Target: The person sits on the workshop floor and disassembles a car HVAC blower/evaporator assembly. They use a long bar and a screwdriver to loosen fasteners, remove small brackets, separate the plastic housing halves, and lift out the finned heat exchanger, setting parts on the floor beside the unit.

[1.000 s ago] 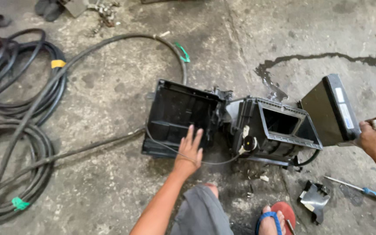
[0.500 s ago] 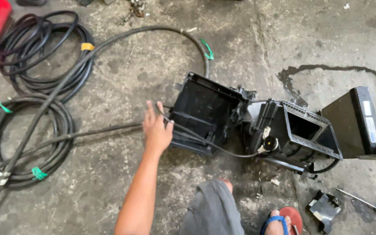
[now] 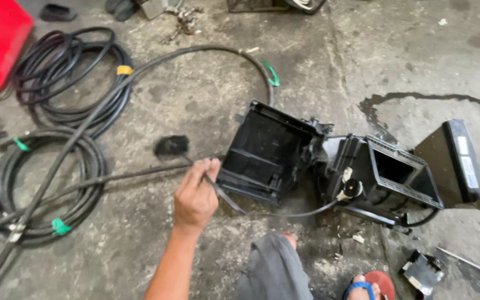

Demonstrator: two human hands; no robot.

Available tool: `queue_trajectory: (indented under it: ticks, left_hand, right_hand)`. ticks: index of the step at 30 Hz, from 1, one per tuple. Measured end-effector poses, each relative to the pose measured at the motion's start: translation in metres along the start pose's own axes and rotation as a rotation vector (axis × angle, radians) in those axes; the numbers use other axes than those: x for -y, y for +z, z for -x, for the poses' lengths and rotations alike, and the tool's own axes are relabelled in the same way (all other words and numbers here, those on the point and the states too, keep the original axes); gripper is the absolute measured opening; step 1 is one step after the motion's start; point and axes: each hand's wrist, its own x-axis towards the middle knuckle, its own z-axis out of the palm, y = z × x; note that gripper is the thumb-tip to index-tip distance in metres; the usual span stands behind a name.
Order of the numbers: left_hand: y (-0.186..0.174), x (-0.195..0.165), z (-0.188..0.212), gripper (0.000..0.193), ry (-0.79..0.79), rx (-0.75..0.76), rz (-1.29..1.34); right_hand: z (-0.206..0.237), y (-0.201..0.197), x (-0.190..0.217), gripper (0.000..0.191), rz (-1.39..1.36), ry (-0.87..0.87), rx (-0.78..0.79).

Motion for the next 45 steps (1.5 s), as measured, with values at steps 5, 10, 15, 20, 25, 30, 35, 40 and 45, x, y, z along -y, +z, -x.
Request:
queue_trajectory:
  ticks: [5,10,15,20,25,30,35,40,45]
  left_hand:
    - [0.041,-0.055,0.01,0.034,-0.124,0.175,0.452]
    - [0.101,-0.12,0.058,0.046,-0.554,0.556,0.793]
    - [0.154,-0.137,0.111,0.047,-0.162,0.72,0.723]
    - [0.169,-0.142,0.177,0.035,0.117,1.286,0.44]
    - [0.184,-0.149,0.218,0.037,0.181,1.925,0.193]
    - [0.221,-0.178,0.213,0.037,0.228,2.313,-0.307]
    - [0.228,-0.191,0.183,0.044,0.21,2.208,-0.083]
    - [0.235,-0.193,0.159,0.048,0.05,1.947,0.273]
    - [0.231,-0.172,0.132,0.047,0.0,1.807,0.438]
  right_hand:
    - [-0.018,-0.017,-0.006,0.035,0.05,0.041,-0.061]
    - [-0.027,-0.021,-0.014,0.035,0.056,0.092,-0.1]
    - [-0.028,-0.018,-0.028,0.035,0.035,0.063,-0.153]
    - [-0.029,-0.016,-0.033,0.027,-0.072,0.067,-0.177]
    - [-0.03,-0.028,-0.037,0.024,-0.126,0.051,-0.216]
    - [-0.029,-0.037,-0.036,0.021,-0.225,0.076,-0.209]
    - [-0.028,-0.032,-0.028,0.022,-0.187,0.016,-0.23]
    - [-0.026,-0.03,-0.022,0.029,-0.2,0.032,-0.2]
    - [-0.016,-0.05,-0.017,0.033,-0.14,-0.011,-0.293]
